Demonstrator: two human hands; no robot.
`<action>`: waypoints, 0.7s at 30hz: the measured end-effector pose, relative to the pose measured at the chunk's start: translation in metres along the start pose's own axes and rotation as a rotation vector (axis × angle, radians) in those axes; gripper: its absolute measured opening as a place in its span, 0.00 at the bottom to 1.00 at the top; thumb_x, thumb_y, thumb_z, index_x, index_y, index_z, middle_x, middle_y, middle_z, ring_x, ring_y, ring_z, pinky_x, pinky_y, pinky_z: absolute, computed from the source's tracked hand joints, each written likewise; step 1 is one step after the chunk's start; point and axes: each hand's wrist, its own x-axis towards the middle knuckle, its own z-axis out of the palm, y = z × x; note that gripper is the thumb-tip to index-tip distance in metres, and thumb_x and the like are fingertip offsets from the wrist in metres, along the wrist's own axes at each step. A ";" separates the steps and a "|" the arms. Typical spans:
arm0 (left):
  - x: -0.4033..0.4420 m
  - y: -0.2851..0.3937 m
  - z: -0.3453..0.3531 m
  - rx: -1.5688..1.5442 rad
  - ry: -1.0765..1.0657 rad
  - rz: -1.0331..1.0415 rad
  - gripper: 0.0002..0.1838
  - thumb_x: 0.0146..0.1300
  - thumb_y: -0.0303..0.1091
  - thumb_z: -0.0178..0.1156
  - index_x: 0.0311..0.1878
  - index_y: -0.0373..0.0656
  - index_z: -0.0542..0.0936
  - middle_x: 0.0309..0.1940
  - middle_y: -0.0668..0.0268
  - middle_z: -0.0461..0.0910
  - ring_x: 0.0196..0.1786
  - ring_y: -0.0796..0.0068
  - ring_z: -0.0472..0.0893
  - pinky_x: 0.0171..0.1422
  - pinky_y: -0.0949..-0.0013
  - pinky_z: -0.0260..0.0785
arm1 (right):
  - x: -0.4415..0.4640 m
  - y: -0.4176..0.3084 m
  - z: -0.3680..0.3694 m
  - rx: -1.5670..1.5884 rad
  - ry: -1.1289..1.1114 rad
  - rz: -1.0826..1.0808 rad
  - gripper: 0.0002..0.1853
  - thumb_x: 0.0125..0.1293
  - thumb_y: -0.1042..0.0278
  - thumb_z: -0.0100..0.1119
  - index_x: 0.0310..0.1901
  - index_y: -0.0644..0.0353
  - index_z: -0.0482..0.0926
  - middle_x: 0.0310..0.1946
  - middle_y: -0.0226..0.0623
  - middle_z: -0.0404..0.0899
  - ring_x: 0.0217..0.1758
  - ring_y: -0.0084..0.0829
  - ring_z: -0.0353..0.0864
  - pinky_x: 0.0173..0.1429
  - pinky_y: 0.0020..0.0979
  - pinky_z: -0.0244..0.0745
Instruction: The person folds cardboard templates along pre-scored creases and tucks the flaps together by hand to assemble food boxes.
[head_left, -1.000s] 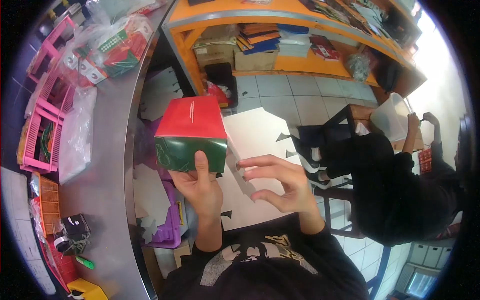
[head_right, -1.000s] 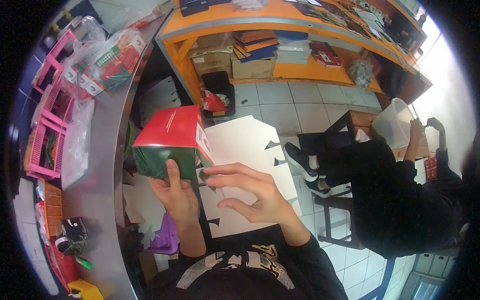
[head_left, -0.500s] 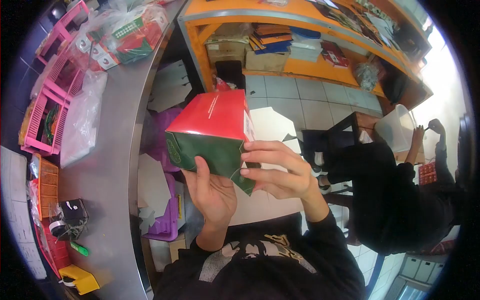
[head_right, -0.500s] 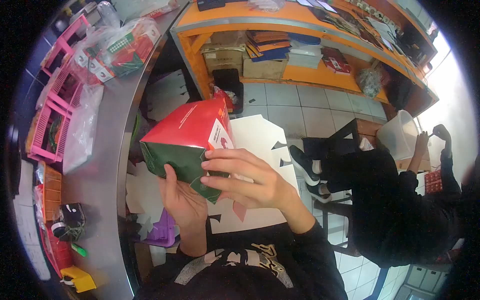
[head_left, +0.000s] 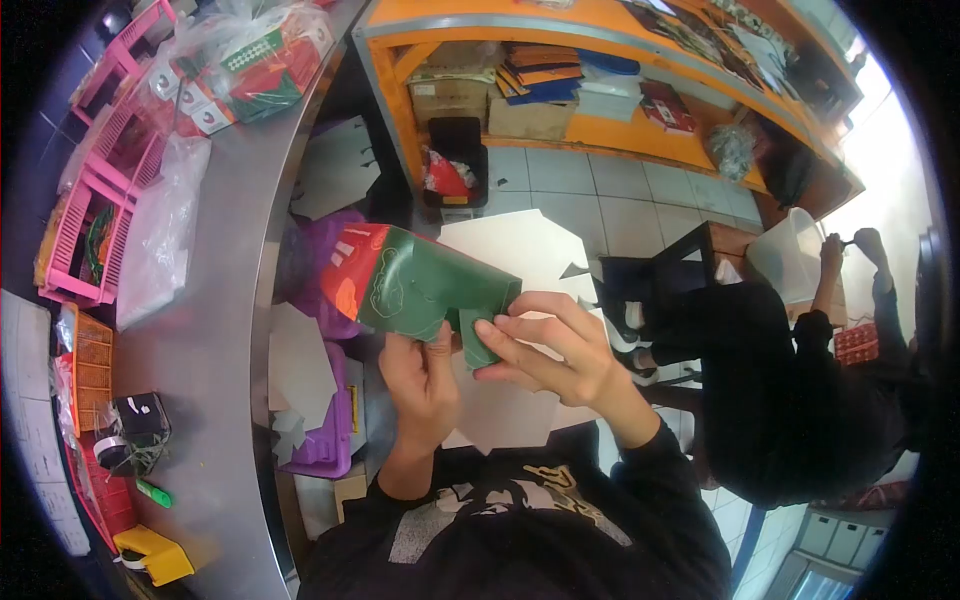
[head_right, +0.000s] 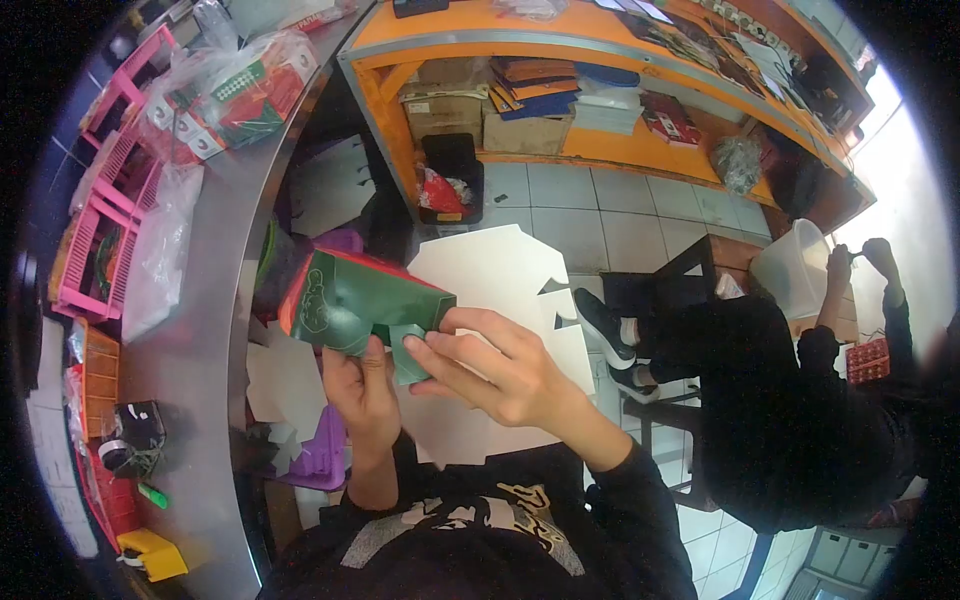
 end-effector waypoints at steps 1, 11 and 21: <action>-0.001 0.000 0.009 -0.035 0.066 0.047 0.10 0.70 0.23 0.50 0.51 0.32 0.71 0.46 0.58 0.76 0.46 0.73 0.78 0.45 0.71 0.73 | 0.000 -0.002 0.003 -0.012 0.058 0.013 0.23 0.36 0.70 0.73 0.39 0.66 0.83 0.36 0.36 0.77 0.42 0.39 0.79 0.41 0.33 0.80; -0.006 -0.020 -0.004 0.247 -0.154 0.269 0.15 0.66 0.20 0.45 0.54 0.29 0.72 0.53 0.50 0.75 0.55 0.58 0.76 0.62 0.60 0.63 | -0.003 -0.007 0.018 0.169 0.313 0.537 0.35 0.40 0.70 0.77 0.55 0.64 0.76 0.54 0.49 0.75 0.55 0.48 0.76 0.57 0.38 0.75; -0.020 -0.034 0.002 0.103 -0.199 0.164 0.17 0.62 0.25 0.62 0.54 0.32 0.76 0.53 0.58 0.78 0.54 0.68 0.78 0.57 0.64 0.70 | -0.024 -0.017 0.003 0.421 -0.034 0.729 0.36 0.49 0.88 0.61 0.65 0.63 0.69 0.65 0.51 0.68 0.64 0.42 0.73 0.57 0.33 0.75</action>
